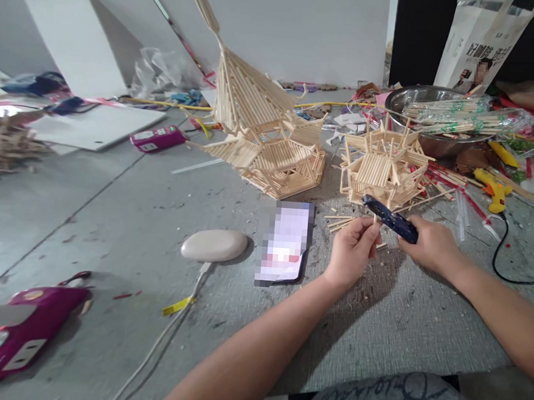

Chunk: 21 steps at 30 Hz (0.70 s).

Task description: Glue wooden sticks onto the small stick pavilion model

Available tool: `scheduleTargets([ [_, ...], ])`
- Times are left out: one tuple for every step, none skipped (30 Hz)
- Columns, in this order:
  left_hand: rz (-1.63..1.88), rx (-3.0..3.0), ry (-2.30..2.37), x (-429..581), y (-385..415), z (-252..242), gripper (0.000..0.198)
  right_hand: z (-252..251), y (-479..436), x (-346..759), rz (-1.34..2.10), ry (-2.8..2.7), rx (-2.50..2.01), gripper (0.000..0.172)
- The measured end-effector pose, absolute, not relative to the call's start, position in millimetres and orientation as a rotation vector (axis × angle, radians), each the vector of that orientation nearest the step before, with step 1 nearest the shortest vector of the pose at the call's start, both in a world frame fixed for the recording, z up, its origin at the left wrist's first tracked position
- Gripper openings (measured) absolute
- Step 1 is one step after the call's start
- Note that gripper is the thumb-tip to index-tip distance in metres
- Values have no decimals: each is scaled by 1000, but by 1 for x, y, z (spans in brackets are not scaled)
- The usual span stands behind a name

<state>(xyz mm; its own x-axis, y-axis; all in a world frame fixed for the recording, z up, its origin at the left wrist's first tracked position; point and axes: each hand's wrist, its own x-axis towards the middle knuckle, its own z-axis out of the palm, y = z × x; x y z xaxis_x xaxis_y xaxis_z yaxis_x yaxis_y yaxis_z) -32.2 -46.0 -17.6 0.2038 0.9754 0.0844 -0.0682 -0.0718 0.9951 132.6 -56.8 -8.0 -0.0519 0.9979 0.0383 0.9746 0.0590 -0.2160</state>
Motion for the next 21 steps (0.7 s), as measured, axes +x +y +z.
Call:
scheduleTargets([
  [1155, 1302, 970, -32, -46, -18, 20, -7, -56, 135, 175, -2153, -2031, 29],
  [1176, 1294, 972, -32, -47, -18, 21, -5, -55, 137, 159, -2159, -2034, 31],
  [1198, 1289, 980, -33, -47, -18, 21, -3, -55, 139, 153, -2175, -2036, 32],
  [1220, 1288, 991, -33, -47, -16, 22, -1, -54, 141, 156, -2203, -2039, 32],
  [1237, 1290, 1006, -34, -47, -14, 22, 2, -53, 143, 164, -2236, -2046, 31],
  [1252, 1292, 1023, -36, -47, -12, 21, 4, -53, 146, 176, -2273, -2053, 30],
  [1262, 1293, 1039, -37, -46, -9, 21, 5, -52, 148, 185, -2309, -2058, 29],
  [1267, 1291, 1054, -39, -45, -6, 20, 6, -50, 150, 186, -2339, -2059, 29],
  [1265, 1288, 1064, -40, -44, -3, 20, 6, -49, 153, 184, -2367, -2055, 29],
  [1257, 1283, 1071, -42, -43, -1, 19, 6, -48, 156, 175, -2390, -2048, 29],
  [1242, 1277, 1073, -43, -41, 2, 19, 5, -47, 158, 162, -2415, -2036, 30],
  [1223, 1269, 1072, -43, -39, 4, 19, 3, -46, 160, 140, -2441, -2022, 30],
  [1196, 1259, 1066, -43, -36, 7, 19, 1, -45, 161, 109, -2466, -2005, 30],
  [1164, 1247, 1057, -43, -33, 9, 18, -1, -45, 163, 69, -2494, -1984, 32],
  [1126, 1235, 1047, -41, -30, 11, 17, -3, -45, 163, 24, -2526, -1959, 35],
  [1075, 1232, 1035, -39, -26, 13, 17, -5, -45, 164, -23, -2557, -1932, 39],
  [1027, 1231, 1029, -36, -22, 15, 18, -7, -44, 163, -63, -2586, -1906, 43],
  [987, 1226, 1036, -34, -17, 17, 18, -9, -44, 163, -94, -2609, -1887, 48],
  [946, 1207, 1045, -31, -12, 19, 18, -12, -44, 163, -115, -2622, -1880, 52],
  [918, 1174, 1062, -28, -8, 20, 18, -14, -44, 162, -127, -2622, -1882, 56],
  [909, 1145, 1084, -25, -3, 21, 20, -16, -44, 162, -133, -2615, -1883, 61],
])
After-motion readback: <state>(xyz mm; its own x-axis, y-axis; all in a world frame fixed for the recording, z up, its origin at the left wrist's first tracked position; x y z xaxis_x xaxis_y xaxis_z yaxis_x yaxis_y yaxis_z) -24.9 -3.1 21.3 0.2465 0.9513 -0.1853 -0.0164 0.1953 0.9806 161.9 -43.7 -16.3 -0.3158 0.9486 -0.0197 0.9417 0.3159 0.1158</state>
